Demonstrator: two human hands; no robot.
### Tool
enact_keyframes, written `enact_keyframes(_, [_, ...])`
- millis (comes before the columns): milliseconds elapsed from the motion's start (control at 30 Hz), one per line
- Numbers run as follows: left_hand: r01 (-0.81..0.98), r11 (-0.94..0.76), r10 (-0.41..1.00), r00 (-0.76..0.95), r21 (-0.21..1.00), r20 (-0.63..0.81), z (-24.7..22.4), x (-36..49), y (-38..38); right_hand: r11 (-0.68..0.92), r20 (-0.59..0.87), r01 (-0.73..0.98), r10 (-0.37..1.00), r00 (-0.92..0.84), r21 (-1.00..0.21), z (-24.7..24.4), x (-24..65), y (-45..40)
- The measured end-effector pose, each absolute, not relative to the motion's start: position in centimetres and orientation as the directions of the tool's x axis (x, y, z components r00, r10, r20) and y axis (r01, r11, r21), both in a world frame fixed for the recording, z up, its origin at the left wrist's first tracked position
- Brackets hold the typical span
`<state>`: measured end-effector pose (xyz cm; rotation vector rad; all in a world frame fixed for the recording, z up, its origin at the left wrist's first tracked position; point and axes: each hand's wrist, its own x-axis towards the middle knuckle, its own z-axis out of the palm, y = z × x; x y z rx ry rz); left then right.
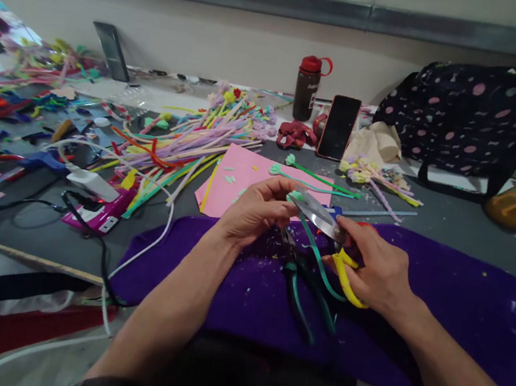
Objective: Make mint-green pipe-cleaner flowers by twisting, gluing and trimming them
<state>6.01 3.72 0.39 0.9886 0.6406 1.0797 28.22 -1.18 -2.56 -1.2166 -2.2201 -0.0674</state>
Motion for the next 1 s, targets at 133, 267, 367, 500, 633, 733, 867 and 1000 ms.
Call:
enact_keyframes(133, [-0.387,0.096,0.940,0.339,0.917,0.045,0.39,6.04,3.72,0.564,0.565,0.813,0.720,-0.402,-0.141,-2.56,28.24,-1.08])
enact_keyframes(267, [-0.368,0.062,0.949,0.308,0.928,0.059,0.54,6.21,3.55,0.551,0.580,0.825,0.716,-0.389,-0.128,-2.63,28.21,-1.01])
enact_keyframes(367, [-0.354,0.043,0.954,0.293,0.934,0.067,0.62,6.33,3.39,0.547,0.579,0.829,0.716,-0.390,-0.119,-2.77,28.21,-0.99])
enact_keyframes(500, [-0.331,0.040,0.958,0.281,0.943,0.058,0.65,6.27,3.33,0.543,0.561,0.832,0.727,-0.397,-0.115,-2.94,28.21,-1.00])
enact_keyframes(633, [-0.327,0.014,0.954,0.289,0.945,0.086,0.67,6.13,3.31,0.527,0.552,0.842,0.738,-0.387,-0.113,-3.00,28.16,-0.99])
enact_keyframes(733, [-0.316,-0.007,0.952,0.289,0.949,0.103,0.65,6.08,3.27,0.527,0.550,0.843,0.739,-0.389,-0.111,-3.08,28.16,-0.93])
enact_keyframes(867, [-0.292,-0.024,0.956,0.274,0.956,0.108,0.59,6.08,3.27,0.527,0.534,0.844,0.744,-0.402,-0.097,-3.23,28.23,-0.85])
enact_keyframes(1000, [-0.272,-0.026,0.954,0.281,0.962,0.105,0.52,5.93,3.36,0.546,0.514,0.830,0.748,-0.420,-0.117,-3.23,28.26,-0.87])
